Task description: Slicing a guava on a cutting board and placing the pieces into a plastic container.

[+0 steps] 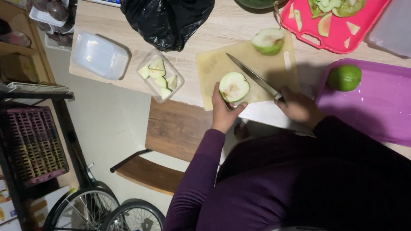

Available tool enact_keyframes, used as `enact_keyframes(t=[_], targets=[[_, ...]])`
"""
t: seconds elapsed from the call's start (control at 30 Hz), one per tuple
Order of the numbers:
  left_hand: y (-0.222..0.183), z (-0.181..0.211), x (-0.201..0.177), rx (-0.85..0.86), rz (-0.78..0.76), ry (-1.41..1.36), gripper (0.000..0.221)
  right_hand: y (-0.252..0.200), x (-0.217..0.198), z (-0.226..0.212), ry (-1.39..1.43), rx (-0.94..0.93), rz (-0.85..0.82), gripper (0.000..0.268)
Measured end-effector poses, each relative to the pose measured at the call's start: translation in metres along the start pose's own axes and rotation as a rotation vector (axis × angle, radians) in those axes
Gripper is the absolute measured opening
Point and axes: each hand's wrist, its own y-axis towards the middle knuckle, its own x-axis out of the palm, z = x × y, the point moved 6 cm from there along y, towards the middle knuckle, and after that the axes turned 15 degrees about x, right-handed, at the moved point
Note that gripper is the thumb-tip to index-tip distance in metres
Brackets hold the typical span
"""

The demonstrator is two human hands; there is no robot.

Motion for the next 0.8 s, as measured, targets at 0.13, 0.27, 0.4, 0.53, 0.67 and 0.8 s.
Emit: enact_keyframes(t=[0.13, 0.27, 0.4, 0.53, 0.67, 0.8], targets=[[0.000, 0.030, 0.000, 0.029, -0.021, 0.101, 0.123, -0.024, -0.006, -0.006, 0.080, -0.037, 0.106, 0.044], [0.007, 0.034, -0.001, 0.067, -0.059, 0.191, 0.115, -0.012, 0.018, 0.008, -0.010, -0.058, 0.354, 0.048], [0.018, 0.021, -0.006, 0.096, -0.171, 0.203, 0.103, -0.006, 0.025, 0.018, -0.067, -0.091, 0.450, 0.052], [0.020, 0.020, -0.016, 0.083, -0.202, 0.261, 0.106, 0.008, 0.046, 0.027, -0.013, -0.072, 0.357, 0.055], [0.014, 0.030, -0.021, 0.053, -0.179, 0.241, 0.118, 0.012, 0.054, 0.026, -0.023, -0.116, 0.509, 0.050], [0.011, 0.048, -0.018, 0.063, -0.205, 0.274, 0.114, 0.015, 0.064, 0.024, -0.144, -0.163, 0.753, 0.049]])
